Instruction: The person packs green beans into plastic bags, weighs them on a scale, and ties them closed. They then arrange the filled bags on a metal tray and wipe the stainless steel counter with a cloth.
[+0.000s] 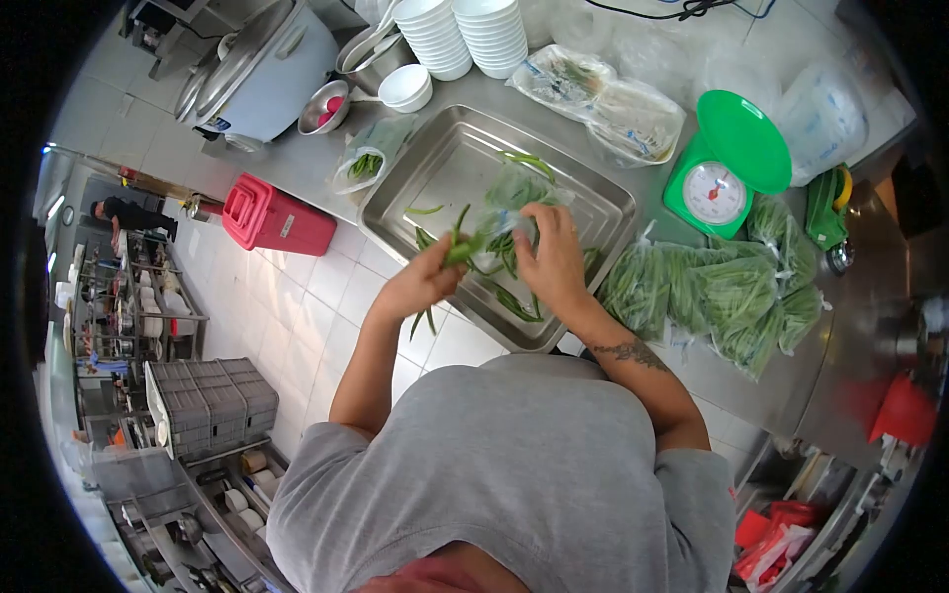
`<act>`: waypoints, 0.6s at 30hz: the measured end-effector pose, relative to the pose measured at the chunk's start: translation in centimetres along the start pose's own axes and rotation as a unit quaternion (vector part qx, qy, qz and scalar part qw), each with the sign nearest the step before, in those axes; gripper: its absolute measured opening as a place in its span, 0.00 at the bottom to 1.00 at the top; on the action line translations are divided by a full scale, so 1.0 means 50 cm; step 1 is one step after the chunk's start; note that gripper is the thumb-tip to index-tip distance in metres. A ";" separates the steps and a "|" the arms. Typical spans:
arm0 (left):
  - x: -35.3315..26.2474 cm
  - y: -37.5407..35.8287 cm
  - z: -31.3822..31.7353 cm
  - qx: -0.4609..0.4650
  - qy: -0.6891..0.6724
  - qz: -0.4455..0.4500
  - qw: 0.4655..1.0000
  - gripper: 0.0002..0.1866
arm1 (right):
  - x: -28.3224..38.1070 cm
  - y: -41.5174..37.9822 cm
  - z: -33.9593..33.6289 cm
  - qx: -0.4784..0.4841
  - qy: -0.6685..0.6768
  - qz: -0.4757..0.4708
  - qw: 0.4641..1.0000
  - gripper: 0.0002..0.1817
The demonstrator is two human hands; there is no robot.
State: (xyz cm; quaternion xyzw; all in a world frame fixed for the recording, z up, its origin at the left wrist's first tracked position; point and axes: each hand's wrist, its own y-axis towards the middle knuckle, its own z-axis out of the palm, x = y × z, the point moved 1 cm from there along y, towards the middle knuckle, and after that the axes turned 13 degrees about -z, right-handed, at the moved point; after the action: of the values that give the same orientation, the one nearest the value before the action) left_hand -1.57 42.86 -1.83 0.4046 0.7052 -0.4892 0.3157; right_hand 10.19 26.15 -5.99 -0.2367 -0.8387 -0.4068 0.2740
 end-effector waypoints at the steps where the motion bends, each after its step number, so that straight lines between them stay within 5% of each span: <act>1: 0.012 0.000 0.010 0.002 0.073 0.030 0.997 0.20 | -0.004 0.002 0.002 0.008 -0.012 -0.025 1.000 0.21; 2: 0.026 0.001 0.022 0.003 0.146 0.059 0.988 0.21 | -0.011 0.007 0.006 0.017 -0.023 -0.049 0.998 0.20; 6: 0.038 0.018 0.056 -0.040 0.169 -0.070 0.982 0.23 | 0.007 0.020 0.011 0.040 -0.026 -0.064 0.997 0.14; 13: 0.035 0.011 0.048 -0.023 0.129 -0.076 0.988 0.21 | -0.016 0.035 0.011 0.026 -0.061 -0.122 0.990 0.08; 16: 0.046 0.028 0.058 -0.056 0.149 0.044 0.986 0.19 | 0.002 0.048 0.005 0.021 0.014 -0.091 0.996 0.07; 18: 0.023 0.046 0.077 -0.080 0.103 0.027 0.991 0.17 | 0.022 0.051 0.002 0.036 0.047 -0.092 0.994 0.07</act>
State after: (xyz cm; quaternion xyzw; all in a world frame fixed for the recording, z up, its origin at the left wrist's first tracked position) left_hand 0.11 39.96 -5.05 0.4449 0.7598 -0.3785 0.2854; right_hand 10.96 27.84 -3.91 -0.1290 -0.8572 -0.4102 0.2834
